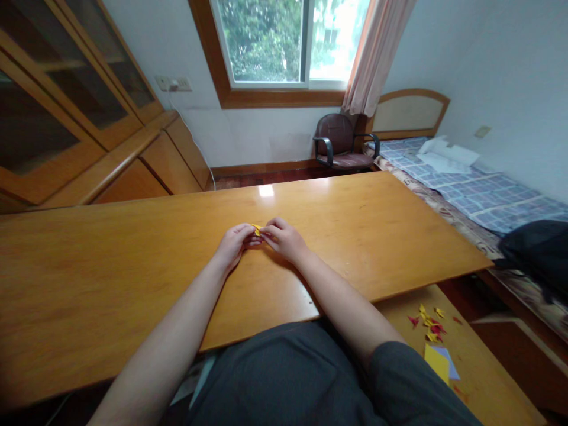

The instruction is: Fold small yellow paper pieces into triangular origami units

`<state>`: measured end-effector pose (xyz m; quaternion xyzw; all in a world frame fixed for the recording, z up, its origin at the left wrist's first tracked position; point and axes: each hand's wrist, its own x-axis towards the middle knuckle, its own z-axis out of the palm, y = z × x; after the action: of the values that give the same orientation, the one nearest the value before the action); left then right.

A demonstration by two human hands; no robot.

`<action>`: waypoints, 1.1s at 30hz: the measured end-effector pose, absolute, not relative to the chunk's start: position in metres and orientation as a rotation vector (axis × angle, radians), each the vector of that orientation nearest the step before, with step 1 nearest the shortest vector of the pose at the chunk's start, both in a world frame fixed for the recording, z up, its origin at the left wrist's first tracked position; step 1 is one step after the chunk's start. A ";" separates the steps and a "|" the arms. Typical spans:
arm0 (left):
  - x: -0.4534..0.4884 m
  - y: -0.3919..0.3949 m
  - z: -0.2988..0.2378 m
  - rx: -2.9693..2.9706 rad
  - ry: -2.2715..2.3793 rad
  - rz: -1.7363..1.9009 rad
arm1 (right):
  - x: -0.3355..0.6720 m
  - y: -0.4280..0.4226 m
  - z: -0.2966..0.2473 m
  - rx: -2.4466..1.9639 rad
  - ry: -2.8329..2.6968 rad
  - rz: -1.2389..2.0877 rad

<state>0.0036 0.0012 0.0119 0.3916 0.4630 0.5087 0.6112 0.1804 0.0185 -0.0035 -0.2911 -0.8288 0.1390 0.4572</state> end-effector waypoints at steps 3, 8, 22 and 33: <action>0.003 0.001 0.012 0.900 1.058 1.156 | 0.180 0.019 -0.003 -0.695 -2.029 0.331; 0.002 0.001 0.010 0.921 1.054 1.153 | 0.180 0.019 -0.003 -0.706 -2.040 0.342; 0.002 0.002 0.006 0.915 1.021 1.212 | 0.174 0.024 -0.011 -0.894 -1.803 0.791; 0.003 0.000 0.008 0.866 0.963 1.114 | 0.176 0.027 -0.008 -0.884 -1.526 1.066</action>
<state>0.0035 -0.0003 0.0076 0.3821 0.4251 0.4917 0.6569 0.1759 0.0272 -0.0084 -0.3679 -0.6351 0.4436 0.5143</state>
